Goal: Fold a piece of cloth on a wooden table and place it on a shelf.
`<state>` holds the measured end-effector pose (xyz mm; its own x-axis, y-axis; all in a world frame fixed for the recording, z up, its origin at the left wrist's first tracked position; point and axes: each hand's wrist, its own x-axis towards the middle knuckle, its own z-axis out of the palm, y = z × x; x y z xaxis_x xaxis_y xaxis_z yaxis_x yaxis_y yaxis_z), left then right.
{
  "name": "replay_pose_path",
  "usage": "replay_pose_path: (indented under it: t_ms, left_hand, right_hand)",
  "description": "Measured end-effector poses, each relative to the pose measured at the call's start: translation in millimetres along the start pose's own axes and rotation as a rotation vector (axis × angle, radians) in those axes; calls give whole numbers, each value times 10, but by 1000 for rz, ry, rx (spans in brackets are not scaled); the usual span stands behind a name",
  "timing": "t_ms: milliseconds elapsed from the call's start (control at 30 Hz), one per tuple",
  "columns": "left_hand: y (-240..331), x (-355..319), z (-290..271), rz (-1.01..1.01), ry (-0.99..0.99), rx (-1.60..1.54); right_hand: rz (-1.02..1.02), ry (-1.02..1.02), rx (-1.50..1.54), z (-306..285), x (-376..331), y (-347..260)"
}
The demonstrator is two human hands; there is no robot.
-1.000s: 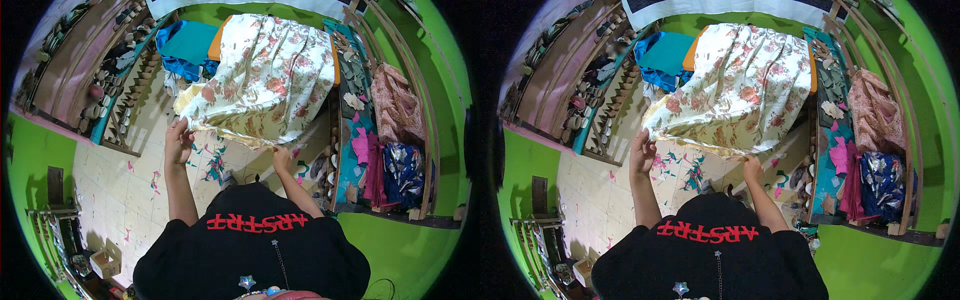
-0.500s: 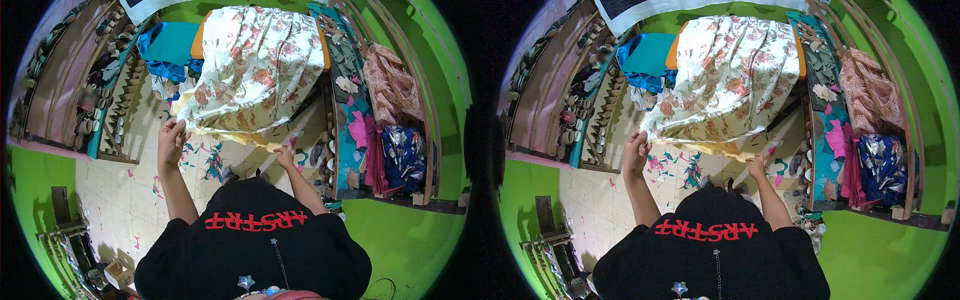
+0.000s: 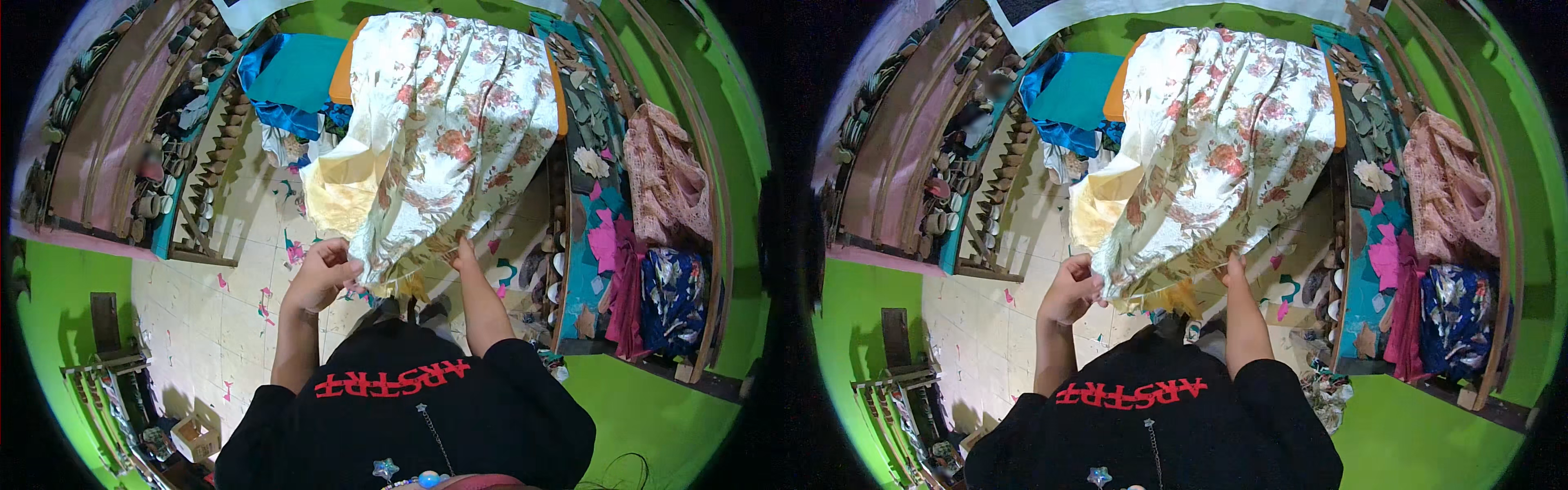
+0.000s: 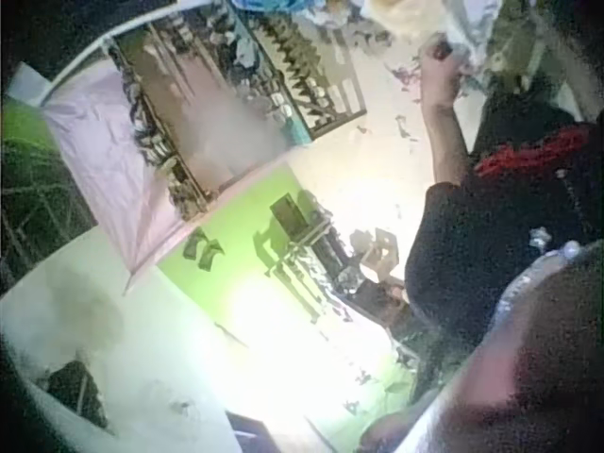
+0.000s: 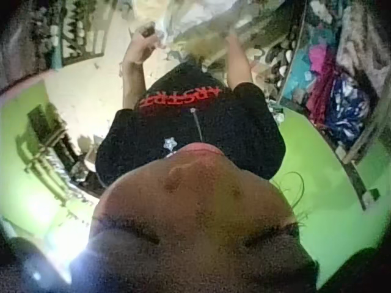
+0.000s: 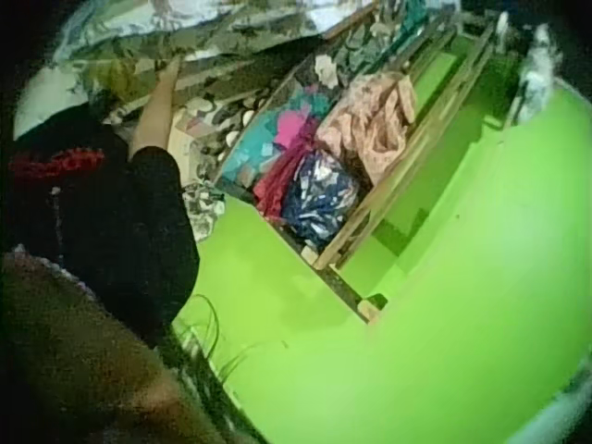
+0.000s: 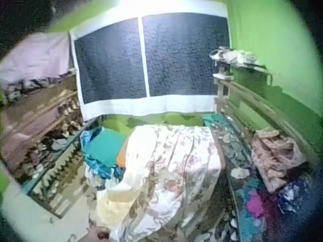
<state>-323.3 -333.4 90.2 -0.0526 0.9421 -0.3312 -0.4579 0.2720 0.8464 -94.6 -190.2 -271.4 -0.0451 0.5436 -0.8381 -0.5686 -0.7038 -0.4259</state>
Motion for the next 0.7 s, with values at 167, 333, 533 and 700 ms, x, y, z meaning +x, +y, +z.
replay_pose_path:
  t_ms: [167, 333, 533, 700]
  left_hand:
    - [278, -36, -233, 22, 32, 27]
    - [272, 97, -781, 124, 366, 357]
    - [-183, 464, -1176, 225, 502, 895]
    - [-750, 1043, -1061, 168, -20, 873]
  right_hand:
    - [-234, 76, 85, 7, 175, -242]
    - [-15, 157, 94, -383, 387, -741]
    - [-283, 333, 376, -198, -191, -686]
    - [-407, 48, 67, -125, -366, -271]
